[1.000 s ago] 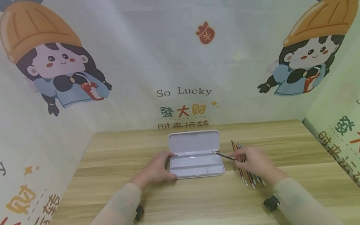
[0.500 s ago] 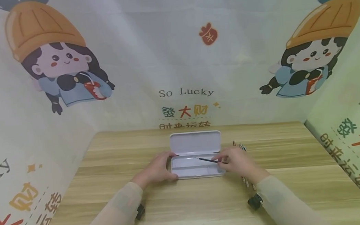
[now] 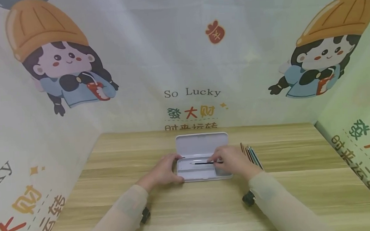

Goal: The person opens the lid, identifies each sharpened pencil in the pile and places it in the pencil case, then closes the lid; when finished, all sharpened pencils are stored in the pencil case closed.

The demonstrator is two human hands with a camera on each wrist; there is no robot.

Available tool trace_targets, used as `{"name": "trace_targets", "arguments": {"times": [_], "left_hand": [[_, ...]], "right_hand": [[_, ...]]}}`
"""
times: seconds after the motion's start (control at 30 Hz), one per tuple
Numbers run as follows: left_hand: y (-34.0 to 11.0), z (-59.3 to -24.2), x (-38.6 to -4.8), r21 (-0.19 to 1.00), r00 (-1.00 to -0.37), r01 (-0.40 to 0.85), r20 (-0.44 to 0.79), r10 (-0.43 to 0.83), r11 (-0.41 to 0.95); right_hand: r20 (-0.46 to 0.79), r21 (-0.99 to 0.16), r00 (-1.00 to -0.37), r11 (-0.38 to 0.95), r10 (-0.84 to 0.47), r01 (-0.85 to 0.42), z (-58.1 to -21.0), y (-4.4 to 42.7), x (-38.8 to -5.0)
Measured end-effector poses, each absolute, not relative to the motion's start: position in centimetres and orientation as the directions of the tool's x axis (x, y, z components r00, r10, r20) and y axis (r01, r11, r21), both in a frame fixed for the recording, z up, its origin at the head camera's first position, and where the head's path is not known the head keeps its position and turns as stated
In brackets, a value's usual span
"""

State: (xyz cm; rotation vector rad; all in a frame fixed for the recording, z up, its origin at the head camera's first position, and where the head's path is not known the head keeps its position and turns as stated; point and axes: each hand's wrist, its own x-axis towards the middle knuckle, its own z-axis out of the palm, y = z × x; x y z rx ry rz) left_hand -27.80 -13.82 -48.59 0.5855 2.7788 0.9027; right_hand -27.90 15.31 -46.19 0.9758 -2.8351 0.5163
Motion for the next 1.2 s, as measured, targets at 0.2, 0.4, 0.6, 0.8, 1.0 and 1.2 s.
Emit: {"name": "trace_targets", "arguments": {"times": [0.2, 0.4, 0.6, 0.8, 1.0, 1.2], "left_hand": [[-13.9, -48.7, -27.8, 0.594, -0.908, 0.316, -0.036, 0.417, 0.739], [-14.2, -49.1, -27.9, 0.592, -0.91, 0.307, -0.048, 0.413, 0.745], [-14.0, -49.0, -28.2, 0.596, -0.907, 0.314, -0.04, 0.418, 0.739], [-13.8, -48.9, -28.3, 0.599, -0.908, 0.315, -0.035, 0.417, 0.736], [-13.8, -48.9, -28.2, 0.606, -0.912, 0.306, -0.035, 0.409, 0.735], [-13.8, -49.0, -28.2, 0.596, -0.91, 0.325, -0.012, 0.413, 0.734]], "right_hand": [[0.158, -0.286, -0.796, 0.744, -0.585, -0.604, -46.3, 13.6, -28.5], [0.115, -0.299, -0.788, 0.735, -0.605, -0.609, -46.8, 12.5, -29.0], [0.088, -0.337, -0.796, 0.734, -0.599, -0.59, -47.1, 12.6, -29.3], [0.082, -0.373, -0.793, 0.719, -0.604, -0.586, -47.4, 12.8, -29.6], [0.083, -0.398, -0.806, 0.721, -0.587, -0.566, -47.9, 12.9, -29.7], [0.152, -0.449, -0.817, 0.697, -0.557, -0.559, -48.0, 13.7, -29.2]]}}
